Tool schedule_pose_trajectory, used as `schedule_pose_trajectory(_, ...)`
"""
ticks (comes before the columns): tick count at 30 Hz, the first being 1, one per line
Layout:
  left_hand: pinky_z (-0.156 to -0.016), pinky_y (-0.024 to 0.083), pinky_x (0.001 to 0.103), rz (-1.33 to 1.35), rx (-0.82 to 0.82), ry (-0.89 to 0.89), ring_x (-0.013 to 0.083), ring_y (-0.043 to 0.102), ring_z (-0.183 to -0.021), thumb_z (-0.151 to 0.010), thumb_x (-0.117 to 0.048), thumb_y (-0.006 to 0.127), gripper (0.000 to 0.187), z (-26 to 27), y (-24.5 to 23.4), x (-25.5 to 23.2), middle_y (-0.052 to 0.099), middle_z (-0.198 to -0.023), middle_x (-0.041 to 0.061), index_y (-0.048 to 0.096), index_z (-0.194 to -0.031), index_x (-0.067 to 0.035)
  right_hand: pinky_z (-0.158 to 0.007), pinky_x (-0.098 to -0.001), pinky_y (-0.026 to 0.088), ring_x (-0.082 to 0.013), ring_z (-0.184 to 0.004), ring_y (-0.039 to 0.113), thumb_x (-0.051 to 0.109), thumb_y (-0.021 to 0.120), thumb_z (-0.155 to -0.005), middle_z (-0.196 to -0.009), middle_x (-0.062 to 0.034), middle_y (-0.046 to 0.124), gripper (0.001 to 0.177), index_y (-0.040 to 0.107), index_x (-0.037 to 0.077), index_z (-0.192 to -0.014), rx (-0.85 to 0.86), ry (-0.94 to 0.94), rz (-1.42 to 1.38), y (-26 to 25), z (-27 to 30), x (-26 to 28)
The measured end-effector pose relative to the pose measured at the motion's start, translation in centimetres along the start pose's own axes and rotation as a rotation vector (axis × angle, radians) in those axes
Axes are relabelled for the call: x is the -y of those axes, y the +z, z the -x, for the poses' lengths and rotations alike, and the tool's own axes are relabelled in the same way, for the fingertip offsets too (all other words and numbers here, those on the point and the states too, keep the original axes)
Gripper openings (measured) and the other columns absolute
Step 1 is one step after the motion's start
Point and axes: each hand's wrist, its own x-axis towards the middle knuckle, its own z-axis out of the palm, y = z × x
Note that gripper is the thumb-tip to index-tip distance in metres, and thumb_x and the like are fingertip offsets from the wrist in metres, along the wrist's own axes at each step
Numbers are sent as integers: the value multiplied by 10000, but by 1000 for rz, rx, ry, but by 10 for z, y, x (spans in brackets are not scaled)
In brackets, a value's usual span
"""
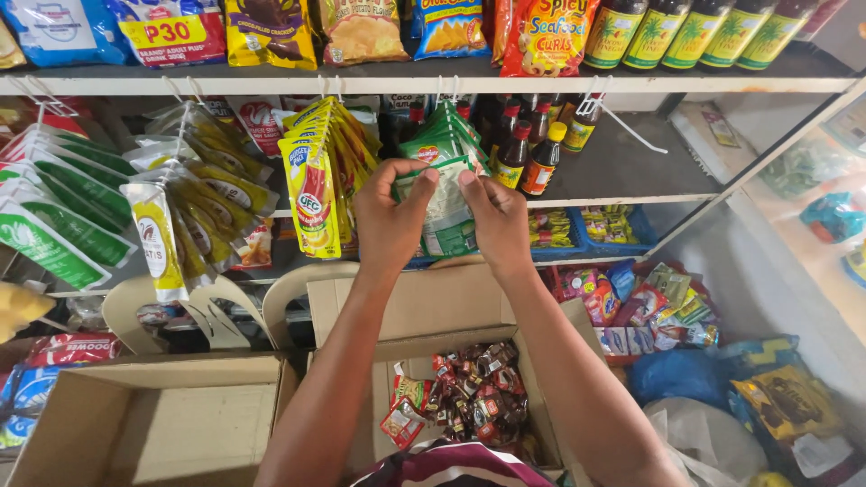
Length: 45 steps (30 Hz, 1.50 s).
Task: Stocking grocery shelves by hanging individual product sachets from display hooks.
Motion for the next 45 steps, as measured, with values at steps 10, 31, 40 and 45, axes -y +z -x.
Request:
schedule_pose_trajectory(10,-694,501,236,-18,7,70,31,584,-771,-952,-138,760,145,-8,-2,5,715,-854,0,729,-1007,-8,-631,-224,401,-19,-705,461,375,625,-1033,-751,83,582,404,724,15,-878,-21,30,-37,8,-5,8)
schedule_pose_trajectory(31,-640,504,253,-28,1,-152,62,594,-692,-891,-154,784,185,-31,10,76,703,-772,18,743,-997,-8,-568,-222,423,-9,-644,485,283,728,-966,-672,52,608,294,767,-8,-946,-163,-96,309,8,-26,-2)
schedule_pose_trajectory(40,-782,531,284,111,-147,-172,133,609,-922,-880,-185,809,649,-1,17,95,618,-1130,95,461,-1394,6,-627,-204,483,-13,-693,573,239,788,-921,-781,20,711,260,767,-4,-1013,-163,-100,318,6,-15,3)
schedule_pose_trajectory(45,-848,541,268,126,-148,-158,162,649,-1020,-958,-219,763,733,33,16,93,624,-1177,109,323,-1486,34,-630,-200,477,-25,-710,578,195,808,-905,-800,16,699,266,747,-18,-1051,-148,-33,225,7,1,-12)
